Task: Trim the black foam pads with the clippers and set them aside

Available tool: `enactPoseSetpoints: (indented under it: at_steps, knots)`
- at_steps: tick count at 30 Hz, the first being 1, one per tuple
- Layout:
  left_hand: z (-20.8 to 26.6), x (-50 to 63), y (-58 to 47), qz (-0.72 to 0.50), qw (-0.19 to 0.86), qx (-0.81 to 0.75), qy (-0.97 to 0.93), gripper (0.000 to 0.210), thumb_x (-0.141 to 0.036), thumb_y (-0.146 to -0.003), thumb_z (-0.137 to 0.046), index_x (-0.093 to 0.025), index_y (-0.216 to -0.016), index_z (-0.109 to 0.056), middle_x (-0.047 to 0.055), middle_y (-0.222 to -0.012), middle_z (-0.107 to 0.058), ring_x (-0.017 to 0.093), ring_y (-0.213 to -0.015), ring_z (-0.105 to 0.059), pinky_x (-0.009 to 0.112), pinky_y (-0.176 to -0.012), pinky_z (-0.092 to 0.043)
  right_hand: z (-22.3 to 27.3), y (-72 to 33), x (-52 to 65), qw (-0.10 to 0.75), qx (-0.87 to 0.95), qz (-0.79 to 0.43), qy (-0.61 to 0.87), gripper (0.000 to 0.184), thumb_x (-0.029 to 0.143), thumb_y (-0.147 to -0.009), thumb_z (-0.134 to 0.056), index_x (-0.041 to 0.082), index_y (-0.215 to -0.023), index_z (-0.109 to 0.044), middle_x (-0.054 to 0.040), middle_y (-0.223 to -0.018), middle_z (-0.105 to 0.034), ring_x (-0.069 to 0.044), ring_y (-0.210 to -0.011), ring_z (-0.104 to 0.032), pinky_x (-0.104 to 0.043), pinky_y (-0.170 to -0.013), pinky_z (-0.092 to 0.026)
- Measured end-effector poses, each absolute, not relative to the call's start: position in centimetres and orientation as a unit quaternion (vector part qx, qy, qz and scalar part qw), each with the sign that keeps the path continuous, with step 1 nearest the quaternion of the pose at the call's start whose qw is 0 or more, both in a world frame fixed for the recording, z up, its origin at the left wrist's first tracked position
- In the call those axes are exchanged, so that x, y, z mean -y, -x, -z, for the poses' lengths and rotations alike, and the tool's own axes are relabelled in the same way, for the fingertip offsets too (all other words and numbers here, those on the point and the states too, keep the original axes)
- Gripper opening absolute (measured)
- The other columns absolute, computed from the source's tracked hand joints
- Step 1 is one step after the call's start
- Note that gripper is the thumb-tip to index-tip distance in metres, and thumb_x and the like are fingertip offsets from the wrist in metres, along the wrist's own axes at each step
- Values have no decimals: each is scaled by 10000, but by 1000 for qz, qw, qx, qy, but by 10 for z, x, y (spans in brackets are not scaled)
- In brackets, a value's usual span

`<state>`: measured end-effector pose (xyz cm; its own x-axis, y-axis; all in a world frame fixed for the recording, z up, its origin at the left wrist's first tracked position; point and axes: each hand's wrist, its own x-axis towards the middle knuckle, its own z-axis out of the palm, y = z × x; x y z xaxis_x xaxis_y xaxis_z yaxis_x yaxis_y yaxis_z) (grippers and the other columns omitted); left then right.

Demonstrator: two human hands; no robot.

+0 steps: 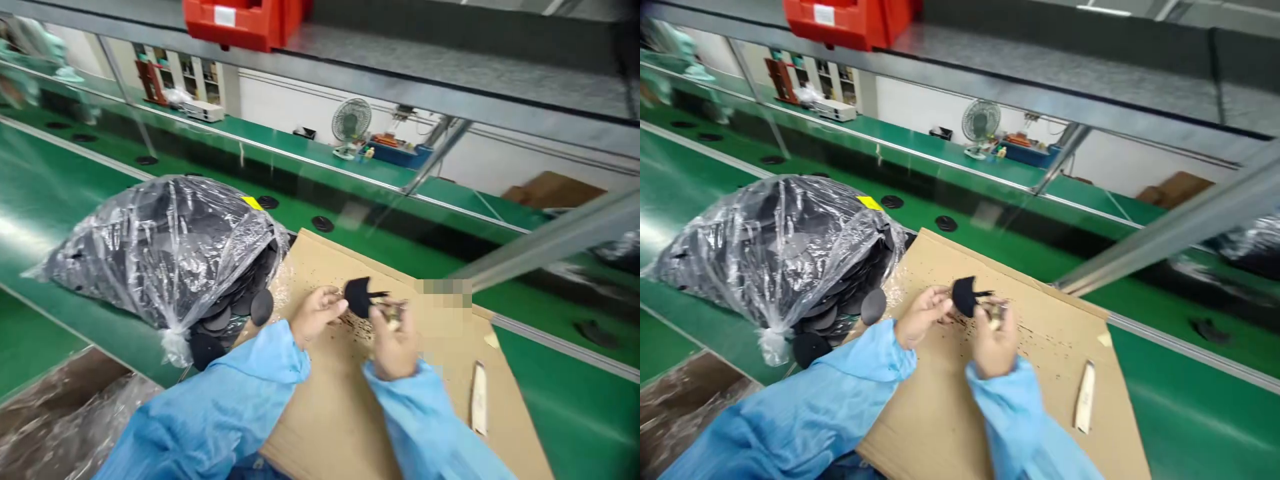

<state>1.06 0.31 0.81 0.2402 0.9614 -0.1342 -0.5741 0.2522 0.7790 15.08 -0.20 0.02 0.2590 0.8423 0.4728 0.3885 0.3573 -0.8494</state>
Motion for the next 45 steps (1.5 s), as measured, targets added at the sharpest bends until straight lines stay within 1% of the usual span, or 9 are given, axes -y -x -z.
enactPoseSetpoints:
  at_steps: [2, 4, 8, 13, 18, 28, 39, 42, 45]
  knots:
    - [-9, -2, -9, -544, 739, -280, -283, 497, -368, -678, -768, -151, -1075, -562, 85, -1014, -646, 149, -826, -611, 251, -679, -476, 4, -137, 17, 593, 583, -182, 524, 253, 357, -875, -579, 184, -1058, -547, -38, -850, -611, -166, -745, -611, -336, -705, -532]
    - [-9, -3, -7, -558, 745, -268, -249, 456, -354, -678, -771, -146, -1036, -581, 71, -940, -659, 159, -808, -614, 275, -697, -488, 8, -122, 24, 584, 611, -158, 510, 221, 316, -877, -560, 198, -1063, -546, -57, -886, -619, -183, -786, -617, -343, -718, -530]
    - [-6, -7, -3, -560, 759, -283, -173, 324, -286, -687, -761, -159, -923, -579, 15, -741, -621, 132, -655, -583, 262, -590, -478, 6, -124, 24, 535, 670, -65, 510, 267, 248, -878, -539, 202, -1141, -534, -77, -933, -619, -201, -840, -608, -356, -750, -518]
    - [-3, -9, 0, -528, 786, -292, -134, 231, -207, -696, -729, -164, -817, -537, 2, -661, -568, 103, -554, -529, 216, -486, -399, -1, -151, 16, 454, 722, 46, 520, 213, 211, -892, -490, 207, -1096, -551, -84, -915, -641, -229, -854, -593, -382, -783, -493]
    - [-2, -9, 0, -536, 781, -285, -149, 242, -192, -705, -724, -175, -884, -562, -8, -684, -551, 92, -570, -521, 205, -485, -373, 2, -151, 13, 392, 767, 50, 506, 239, 187, -891, -462, 200, -1109, -560, -76, -897, -651, -224, -832, -594, -358, -779, -483]
    - [-7, -8, 0, -540, 769, -292, -180, 399, -215, -703, -730, -197, -1070, -575, -22, -696, -528, 85, -563, -509, 203, -477, -362, 3, -152, 13, 371, 771, 73, 513, 260, 168, -881, -453, 187, -1117, -561, -68, -866, -649, -216, -807, -582, -334, -783, -469]
    - [-1, -9, 0, -560, 748, -302, -190, 304, -240, -714, -725, -179, -958, -555, -26, -650, -513, 84, -533, -488, 213, -495, -375, 2, -155, 14, 303, 781, 102, 536, 262, 146, -842, -456, 208, -1048, -605, -55, -829, -665, -216, -758, -583, -313, -718, -455]
    - [-1, -9, -1, -557, 746, -308, -196, 299, -251, -724, -720, -180, -947, -535, -19, -675, -536, 100, -574, -544, 222, -525, -413, 4, -155, 14, 306, 777, 96, 542, 259, 150, -841, -458, 213, -1041, -609, -52, -832, -672, -208, -743, -594, -301, -680, -458]
    - [-4, -8, -2, -551, 739, -326, -209, 349, -290, -727, -724, -186, -982, -508, -7, -738, -574, 125, -639, -607, 238, -566, -456, 5, -155, 12, 329, 769, 78, 542, 252, 161, -852, -455, 203, -1049, -607, -57, -861, -677, -206, -765, -611, -298, -689, -473]
